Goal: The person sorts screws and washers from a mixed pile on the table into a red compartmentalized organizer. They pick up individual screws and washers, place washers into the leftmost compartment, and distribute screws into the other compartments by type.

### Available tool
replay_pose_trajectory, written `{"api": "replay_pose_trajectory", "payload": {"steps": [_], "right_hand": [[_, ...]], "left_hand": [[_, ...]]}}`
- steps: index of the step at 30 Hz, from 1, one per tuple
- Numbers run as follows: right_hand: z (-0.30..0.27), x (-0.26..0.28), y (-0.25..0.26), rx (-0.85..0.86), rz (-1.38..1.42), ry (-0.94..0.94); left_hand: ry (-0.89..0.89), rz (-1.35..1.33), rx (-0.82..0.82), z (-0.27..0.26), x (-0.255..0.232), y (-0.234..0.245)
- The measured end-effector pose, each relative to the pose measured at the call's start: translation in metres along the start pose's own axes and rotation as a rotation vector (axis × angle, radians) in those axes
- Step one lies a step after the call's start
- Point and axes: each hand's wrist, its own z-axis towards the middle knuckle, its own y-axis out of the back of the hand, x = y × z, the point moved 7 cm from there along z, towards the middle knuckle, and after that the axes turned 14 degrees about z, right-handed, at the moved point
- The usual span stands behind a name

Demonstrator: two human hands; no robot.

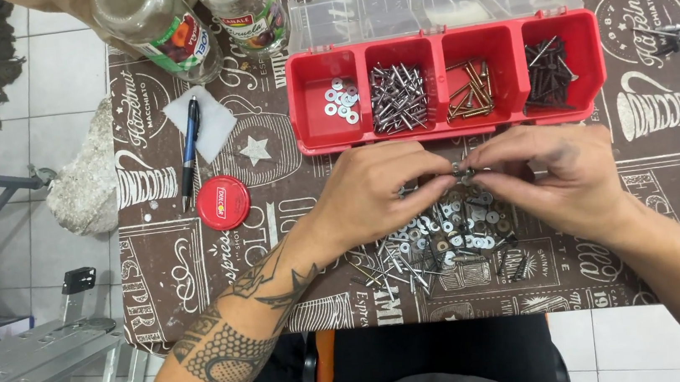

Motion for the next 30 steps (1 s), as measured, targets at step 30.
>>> {"api": "replay_pose_trajectory", "payload": {"steps": [30], "right_hand": [[-0.002, -0.038, 0.04, 0.546, -0.507, -0.508]], "left_hand": [[-0.106, 0.215, 0.01, -0.004, 0.008, -0.003]]}}
